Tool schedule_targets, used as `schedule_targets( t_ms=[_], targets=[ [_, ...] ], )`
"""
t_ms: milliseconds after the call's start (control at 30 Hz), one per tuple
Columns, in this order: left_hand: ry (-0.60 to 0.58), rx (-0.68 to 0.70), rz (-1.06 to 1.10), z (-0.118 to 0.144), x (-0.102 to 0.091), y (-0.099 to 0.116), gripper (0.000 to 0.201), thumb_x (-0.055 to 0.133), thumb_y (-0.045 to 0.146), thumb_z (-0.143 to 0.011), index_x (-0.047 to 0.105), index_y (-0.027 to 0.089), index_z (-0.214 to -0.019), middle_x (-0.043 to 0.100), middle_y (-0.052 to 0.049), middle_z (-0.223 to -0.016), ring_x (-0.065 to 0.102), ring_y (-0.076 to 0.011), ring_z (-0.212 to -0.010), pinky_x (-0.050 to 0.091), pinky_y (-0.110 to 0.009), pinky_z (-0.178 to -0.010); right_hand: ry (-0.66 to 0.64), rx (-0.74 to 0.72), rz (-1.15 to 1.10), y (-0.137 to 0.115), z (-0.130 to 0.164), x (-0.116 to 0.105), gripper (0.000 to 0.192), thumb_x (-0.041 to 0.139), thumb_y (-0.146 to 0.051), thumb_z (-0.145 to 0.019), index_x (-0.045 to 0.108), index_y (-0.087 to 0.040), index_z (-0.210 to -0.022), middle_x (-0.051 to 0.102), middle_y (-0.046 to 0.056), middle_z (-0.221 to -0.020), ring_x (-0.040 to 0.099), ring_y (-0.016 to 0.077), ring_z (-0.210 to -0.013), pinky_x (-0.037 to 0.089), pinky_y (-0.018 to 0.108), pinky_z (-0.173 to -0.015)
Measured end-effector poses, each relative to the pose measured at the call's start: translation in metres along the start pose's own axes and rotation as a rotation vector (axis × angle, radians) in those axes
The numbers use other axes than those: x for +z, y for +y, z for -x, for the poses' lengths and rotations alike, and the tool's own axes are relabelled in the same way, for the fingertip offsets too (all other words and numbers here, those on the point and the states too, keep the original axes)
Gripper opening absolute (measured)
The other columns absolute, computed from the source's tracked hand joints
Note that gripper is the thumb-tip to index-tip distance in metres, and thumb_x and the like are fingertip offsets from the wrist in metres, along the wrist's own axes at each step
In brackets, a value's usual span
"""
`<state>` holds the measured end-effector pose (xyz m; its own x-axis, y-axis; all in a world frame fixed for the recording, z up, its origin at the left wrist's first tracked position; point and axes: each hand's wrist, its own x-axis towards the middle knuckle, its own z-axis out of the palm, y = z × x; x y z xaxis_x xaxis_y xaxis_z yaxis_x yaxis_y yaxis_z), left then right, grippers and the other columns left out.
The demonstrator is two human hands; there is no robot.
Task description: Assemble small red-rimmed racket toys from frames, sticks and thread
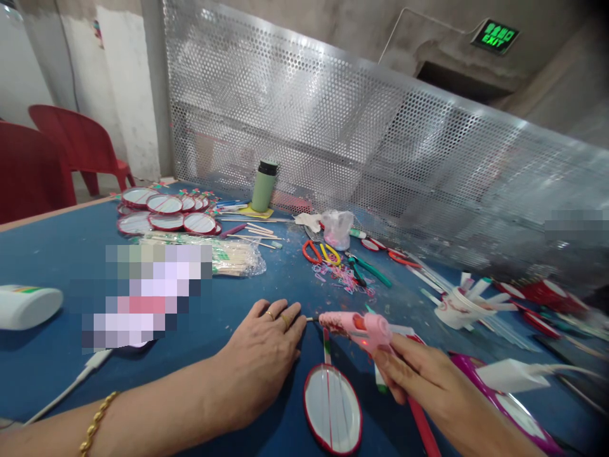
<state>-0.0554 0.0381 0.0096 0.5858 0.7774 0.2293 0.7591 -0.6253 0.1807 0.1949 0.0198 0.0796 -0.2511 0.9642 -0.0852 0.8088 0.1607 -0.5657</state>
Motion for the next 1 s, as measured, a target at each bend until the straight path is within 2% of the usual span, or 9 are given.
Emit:
schedule_targets(
  t_ms=[433, 700, 1000],
  targets=[
    [-0.006, 0.001, -0.007, 0.0014, -0.0025, 0.0010, 0.047, 0.029, 0.031, -0.104, 0.046, 0.019, -0.146, 0.046, -0.012, -0.153, 0.043, -0.0315, -0.138, 0.032, -0.050, -0.109, 0.017, 0.004, -0.005, -0.0052, 0.0002, 0.0017, 0.055, 0.044, -0.070, -0.089, 0.058, -0.021, -0.068, 0.059, 0.000, -0.059, 0.057, 0.0144, -0.053, 0.041, 0.025, -0.053],
    [0.025, 0.005, -0.009, 0.0005, 0.0024, -0.0004, 0.046, 0.030, 0.031, -0.103, 0.048, 0.019, -0.144, 0.047, -0.012, -0.151, 0.044, -0.0315, -0.136, 0.032, -0.050, -0.109, 0.019, 0.004, 0.037, -0.0097, -0.0006, 0.0001, 0.059, 0.039, -0.073, -0.089, 0.056, -0.022, -0.066, 0.058, 0.000, -0.057, 0.056, 0.0144, -0.053, 0.041, 0.025, -0.052],
    [0.008, 0.003, -0.007, 0.0009, -0.0009, 0.0006, 0.046, 0.031, 0.030, -0.103, 0.047, 0.020, -0.145, 0.047, -0.012, -0.152, 0.044, -0.0317, -0.137, 0.033, -0.051, -0.109, 0.021, 0.011, 0.056, -0.0071, 0.0020, -0.0023, 0.060, 0.038, -0.074, -0.090, 0.057, -0.021, -0.068, 0.058, 0.000, -0.059, 0.057, 0.0148, -0.056, 0.042, 0.025, -0.055]
  ],
)
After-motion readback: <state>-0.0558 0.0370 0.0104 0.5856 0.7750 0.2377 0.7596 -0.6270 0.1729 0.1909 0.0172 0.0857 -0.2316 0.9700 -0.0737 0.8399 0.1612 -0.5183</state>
